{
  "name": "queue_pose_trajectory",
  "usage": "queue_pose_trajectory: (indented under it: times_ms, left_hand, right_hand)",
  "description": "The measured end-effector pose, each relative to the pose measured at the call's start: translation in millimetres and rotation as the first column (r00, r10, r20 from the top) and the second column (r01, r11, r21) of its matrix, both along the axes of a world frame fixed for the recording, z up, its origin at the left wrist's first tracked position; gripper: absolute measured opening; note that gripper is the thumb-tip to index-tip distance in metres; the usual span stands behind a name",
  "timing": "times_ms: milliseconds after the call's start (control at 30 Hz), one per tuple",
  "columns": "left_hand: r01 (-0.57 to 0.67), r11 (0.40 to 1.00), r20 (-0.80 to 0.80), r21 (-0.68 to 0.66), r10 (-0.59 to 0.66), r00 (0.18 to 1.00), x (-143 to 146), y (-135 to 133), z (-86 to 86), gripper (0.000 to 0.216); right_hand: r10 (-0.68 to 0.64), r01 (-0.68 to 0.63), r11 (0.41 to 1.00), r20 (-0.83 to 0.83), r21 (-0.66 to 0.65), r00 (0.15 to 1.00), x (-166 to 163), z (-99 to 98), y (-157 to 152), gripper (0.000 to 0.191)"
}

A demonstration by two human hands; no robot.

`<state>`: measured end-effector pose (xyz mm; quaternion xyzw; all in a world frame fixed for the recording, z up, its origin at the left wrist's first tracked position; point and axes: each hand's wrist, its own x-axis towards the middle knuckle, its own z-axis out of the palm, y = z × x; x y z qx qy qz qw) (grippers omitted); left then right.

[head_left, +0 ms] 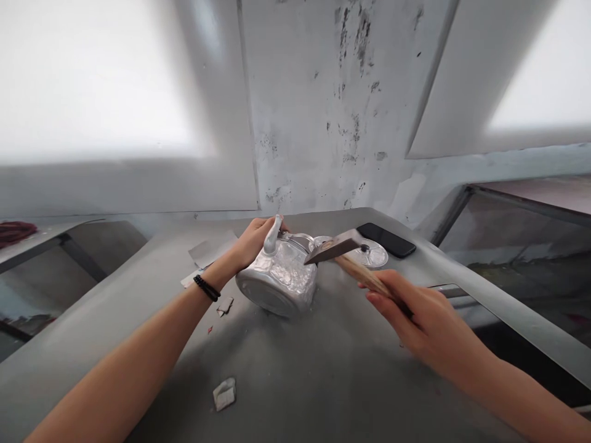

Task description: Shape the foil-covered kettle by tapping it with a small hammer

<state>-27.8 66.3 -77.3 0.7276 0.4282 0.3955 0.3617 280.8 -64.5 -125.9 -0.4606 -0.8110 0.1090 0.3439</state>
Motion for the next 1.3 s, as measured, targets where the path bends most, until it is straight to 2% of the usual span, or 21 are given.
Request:
queue_pose_trajectory:
  times_ms: [100,233,367,500,633,767,933,1033,1167,1300]
  left_hand:
    - [-0.004,1.000,0.013,-0.009,0.004,1.000,1,-2,0.1,0.054]
    - [-0.005,1.000,0.018,0.001,0.005,1.000,2,-4,0.4,0.054]
    - [-0.001,1.000,0.021,0.008,0.000,1.000,1,-1,-1.0,0.053]
    - [-0.008,1.000,0.028,0.001,0.007,1.000,0,3,-4.3,0.055]
    - [-0.006,1.000,0.026,-0.003,0.006,1.000,-1,4,-5.1,0.054]
    - [-0.010,1.000,0.017,-0.001,0.010,1.000,-1,2,-3.2,0.053]
    - [-0.021,1.000,0.015,0.015,0.021,1.000,0,3,-2.8,0.052]
    - [-0.025,1.000,0.008,0.016,0.025,1.000,0,3,-2.4,0.052]
    - [-0.015,1.000,-0.011,0.020,0.015,1.000,0,0,0.5,0.053]
    - [-0.016,1.000,-0.016,0.020,0.016,1.000,1,-2,3.0,0.054]
  right_hand:
    - [0.002,-0.004,0.998,0.039,0.059,0.999,-2,0.5,-2,0.018]
    - [-0.093,0.098,0.992,-0.070,0.073,0.993,-6,6.8,-6,0.022]
    - [0.027,-0.031,0.998,0.077,0.049,0.997,-9,7.5,-8,0.018]
    - [-0.002,0.000,0.995,0.021,0.099,1.000,-10,7.5,-9,0.017]
    - [0.039,-0.047,0.997,0.126,0.068,0.991,-10,9.4,-10,0.015]
    - [0.009,-0.011,0.997,0.029,0.074,1.000,-11,10.4,-11,0.016]
    - [0.023,-0.018,0.999,0.083,-0.051,0.996,-12,9.9,-10,0.024]
    - [-0.023,0.024,0.999,0.015,-0.037,1.000,-12,8.6,-8,0.028]
    - [0.002,0.002,0.999,0.090,-0.052,0.996,-11,6.3,-7,0.027]
    - [-0.038,0.038,0.998,0.002,-0.056,0.999,-10,5.8,-6,0.032]
